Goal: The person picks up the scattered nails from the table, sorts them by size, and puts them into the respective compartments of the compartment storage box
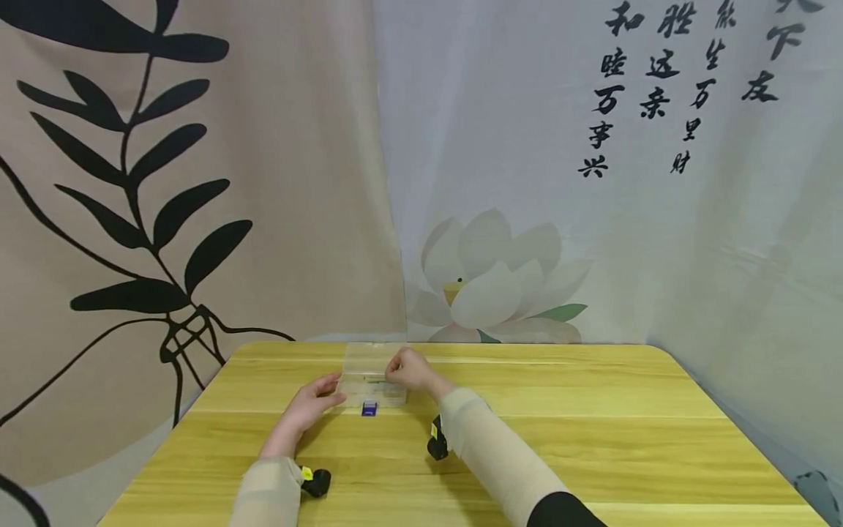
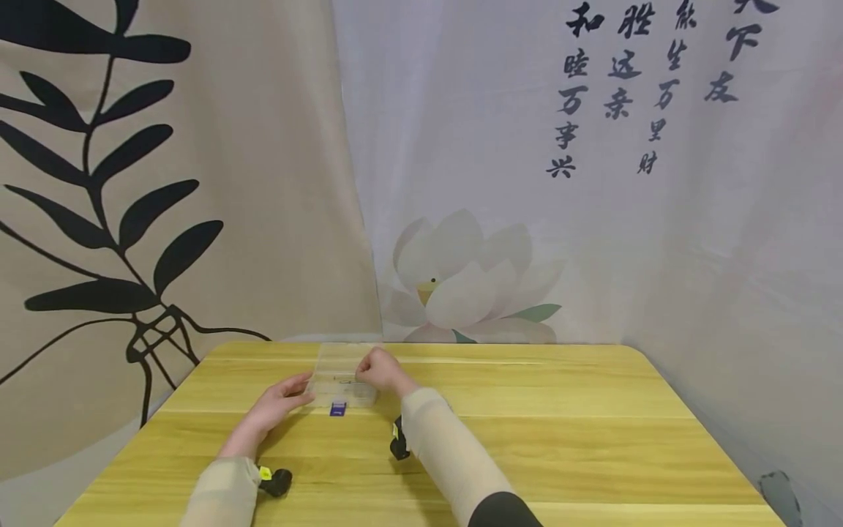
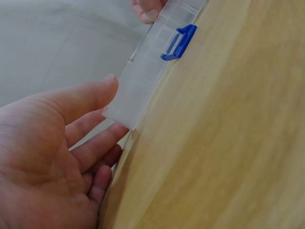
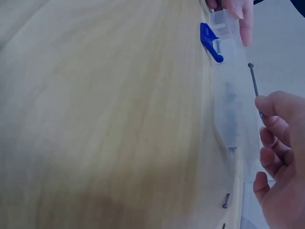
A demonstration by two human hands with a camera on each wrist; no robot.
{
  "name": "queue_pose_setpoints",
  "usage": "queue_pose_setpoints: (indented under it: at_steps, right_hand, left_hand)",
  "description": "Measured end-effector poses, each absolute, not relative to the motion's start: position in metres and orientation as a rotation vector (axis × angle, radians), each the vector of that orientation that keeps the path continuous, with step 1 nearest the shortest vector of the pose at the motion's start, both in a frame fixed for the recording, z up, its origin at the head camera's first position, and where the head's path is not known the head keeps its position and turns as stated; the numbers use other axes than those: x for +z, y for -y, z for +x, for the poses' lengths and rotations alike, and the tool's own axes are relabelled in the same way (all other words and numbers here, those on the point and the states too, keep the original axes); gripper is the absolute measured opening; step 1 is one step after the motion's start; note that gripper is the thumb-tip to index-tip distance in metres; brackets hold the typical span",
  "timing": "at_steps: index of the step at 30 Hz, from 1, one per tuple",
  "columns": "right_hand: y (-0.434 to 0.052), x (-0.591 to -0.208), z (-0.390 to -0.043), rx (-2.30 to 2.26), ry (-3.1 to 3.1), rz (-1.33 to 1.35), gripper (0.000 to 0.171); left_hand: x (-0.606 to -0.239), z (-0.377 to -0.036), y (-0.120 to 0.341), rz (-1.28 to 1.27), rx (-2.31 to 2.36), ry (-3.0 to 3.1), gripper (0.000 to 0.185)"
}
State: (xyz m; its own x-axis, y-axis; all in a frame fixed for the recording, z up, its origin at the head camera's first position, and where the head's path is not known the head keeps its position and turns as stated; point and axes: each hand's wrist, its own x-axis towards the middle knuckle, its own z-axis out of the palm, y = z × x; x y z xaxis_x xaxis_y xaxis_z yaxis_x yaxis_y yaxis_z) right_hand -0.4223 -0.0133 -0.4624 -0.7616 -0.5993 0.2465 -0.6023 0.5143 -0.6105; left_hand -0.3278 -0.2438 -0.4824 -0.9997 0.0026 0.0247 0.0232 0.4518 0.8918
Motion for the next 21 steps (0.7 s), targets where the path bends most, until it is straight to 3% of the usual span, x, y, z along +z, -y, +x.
queue_pose_setpoints:
  at_steps: [11, 21]
  right_hand:
    - [0.011, -0.464, -0.420, 1.086, 2.753, 1.048, 0.030]
    - [-0.004, -0.454, -0.421, 1.226, 2.776, 1.022, 0.015]
  left_hand:
    - [-0.484, -0.330, 0.241, -0.027, -1.623, 2.670, 0.056]
    - [-0.484, -0.330, 0.242, -0.024, -1.615, 2.665, 0.057]
